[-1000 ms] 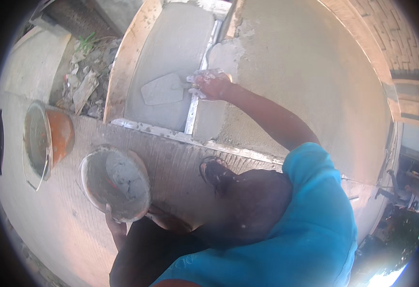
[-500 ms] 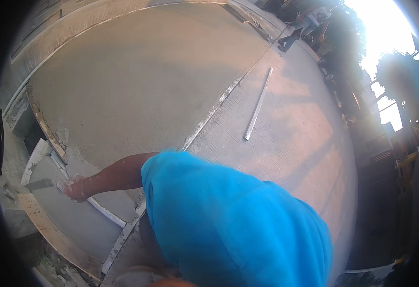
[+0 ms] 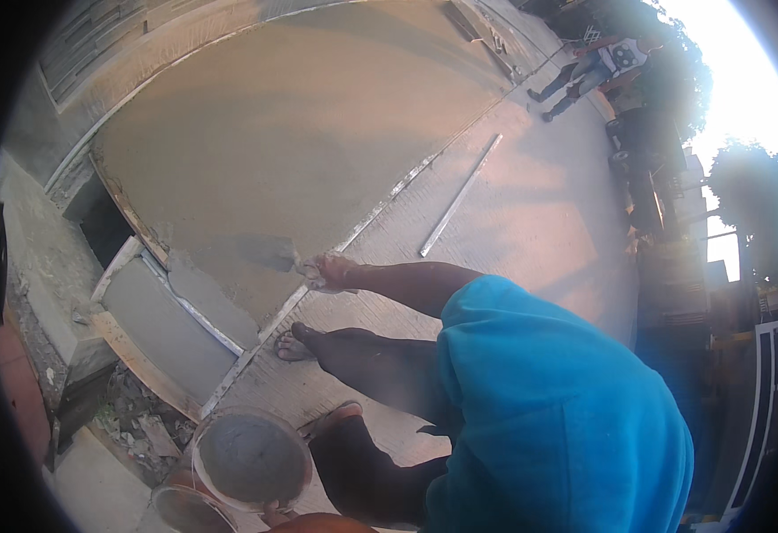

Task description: The person scoops cement from a bucket with a trowel and spreads it onto a concrete surface, smoothing it with the trowel. The person repeatedly scoops and applies cement to fill and level the area.

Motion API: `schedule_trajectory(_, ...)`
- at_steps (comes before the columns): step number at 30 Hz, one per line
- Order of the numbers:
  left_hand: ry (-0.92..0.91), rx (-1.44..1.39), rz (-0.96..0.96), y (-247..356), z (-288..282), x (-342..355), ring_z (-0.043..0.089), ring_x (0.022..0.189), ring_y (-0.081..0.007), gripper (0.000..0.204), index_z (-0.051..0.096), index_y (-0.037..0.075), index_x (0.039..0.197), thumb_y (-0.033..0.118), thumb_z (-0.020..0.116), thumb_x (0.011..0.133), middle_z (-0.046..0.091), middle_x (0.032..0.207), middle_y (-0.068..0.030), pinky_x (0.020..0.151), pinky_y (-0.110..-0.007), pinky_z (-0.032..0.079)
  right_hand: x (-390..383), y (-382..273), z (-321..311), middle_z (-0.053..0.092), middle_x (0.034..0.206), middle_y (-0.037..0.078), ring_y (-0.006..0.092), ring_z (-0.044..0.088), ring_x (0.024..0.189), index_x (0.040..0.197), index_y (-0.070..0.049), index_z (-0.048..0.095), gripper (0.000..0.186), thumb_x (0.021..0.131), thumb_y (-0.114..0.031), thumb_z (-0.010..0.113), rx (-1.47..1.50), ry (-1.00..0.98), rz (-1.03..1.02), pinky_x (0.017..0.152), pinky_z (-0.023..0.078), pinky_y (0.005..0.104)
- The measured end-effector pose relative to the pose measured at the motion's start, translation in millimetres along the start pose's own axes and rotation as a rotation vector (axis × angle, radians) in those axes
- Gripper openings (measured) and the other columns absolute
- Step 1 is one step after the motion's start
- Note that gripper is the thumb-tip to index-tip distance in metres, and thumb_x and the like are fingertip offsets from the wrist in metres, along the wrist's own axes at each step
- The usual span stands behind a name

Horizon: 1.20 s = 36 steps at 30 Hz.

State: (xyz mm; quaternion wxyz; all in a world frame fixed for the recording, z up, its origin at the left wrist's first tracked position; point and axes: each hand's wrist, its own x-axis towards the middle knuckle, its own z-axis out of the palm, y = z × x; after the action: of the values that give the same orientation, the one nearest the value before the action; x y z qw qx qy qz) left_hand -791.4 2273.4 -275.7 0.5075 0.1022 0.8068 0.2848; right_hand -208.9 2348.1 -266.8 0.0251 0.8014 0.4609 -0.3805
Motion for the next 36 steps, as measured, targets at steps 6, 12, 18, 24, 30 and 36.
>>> schedule_trajectory(6,-0.242,-0.182,-0.027,134,-28,-233,0.051,0.111,-0.0343,0.068,0.033,-0.001,0.131,0.002,0.056,0.067,0.047,0.127,-0.018,0.096,-0.046,0.043,-253,53,-140,0.062,0.113,0.014,0.0315,0.059,0.108,0.121,-0.019,0.057,0.039,0.083,-0.029,0.056,-0.18,-0.178,0.432,0.087,0.049,0.0467)
schedule_trajectory(12,-0.449,-0.143,0.024,185,-47,-324,0.052,0.112,-0.0332,0.071,0.041,-0.001,0.129,0.001,0.054,0.059,0.051,0.125,-0.0158,0.094,-0.044,0.045,-441,97,-143,0.067,0.099,0.011,0.0247,0.068,0.079,0.105,-0.008,0.064,0.035,0.076,-0.026,0.063,0.148,-0.143,0.733,0.068,0.055,0.0384)
schedule_trajectory(18,-0.682,0.946,1.639,160,-87,-241,0.051,0.101,-0.0368,0.047,0.047,-0.001,0.114,0.018,0.066,0.075,0.048,0.113,-0.0229,0.085,-0.047,0.045,-599,92,-70,0.067,0.094,0.01,0.0209,0.068,0.069,0.113,-0.011,0.058,0.04,0.077,-0.027,0.066,0.476,-0.061,0.881,0.06,0.056,0.0344)
schedule_trajectory(24,-0.595,0.913,1.451,123,6,-294,0.052,0.098,-0.0359,0.048,0.048,-0.001,0.108,0.016,0.071,0.07,0.049,0.108,-0.0216,0.084,-0.047,0.045,-672,98,22,0.069,0.085,0.011,0.0211,0.069,0.069,0.1,-0.003,0.066,0.037,0.073,-0.028,0.069,0.851,0.127,1.239,0.057,0.055,0.0349)
schedule_trajectory(30,-0.607,0.898,1.474,99,72,-347,0.053,0.094,-0.035,0.049,0.049,-0.001,0.102,0.015,0.075,0.064,0.05,0.102,-0.0203,0.082,-0.046,0.045,-705,123,113,0.07,0.082,0.007,0.0203,0.069,0.069,0.095,-0.003,0.068,0.037,0.074,-0.033,0.069,0.776,0.266,1.275,0.065,0.055,0.036)
schedule_trajectory(36,-0.553,0.953,1.553,107,36,-324,0.054,0.091,-0.0341,0.05,0.05,-0.001,0.097,0.014,0.079,0.059,0.052,0.097,-0.0191,0.081,-0.046,0.044,-728,128,48,0.071,0.085,0.009,0.019,0.069,0.07,0.102,-0.002,0.066,0.041,0.076,-0.034,0.069,1.007,0.216,1.356,0.066,0.055,0.0352)
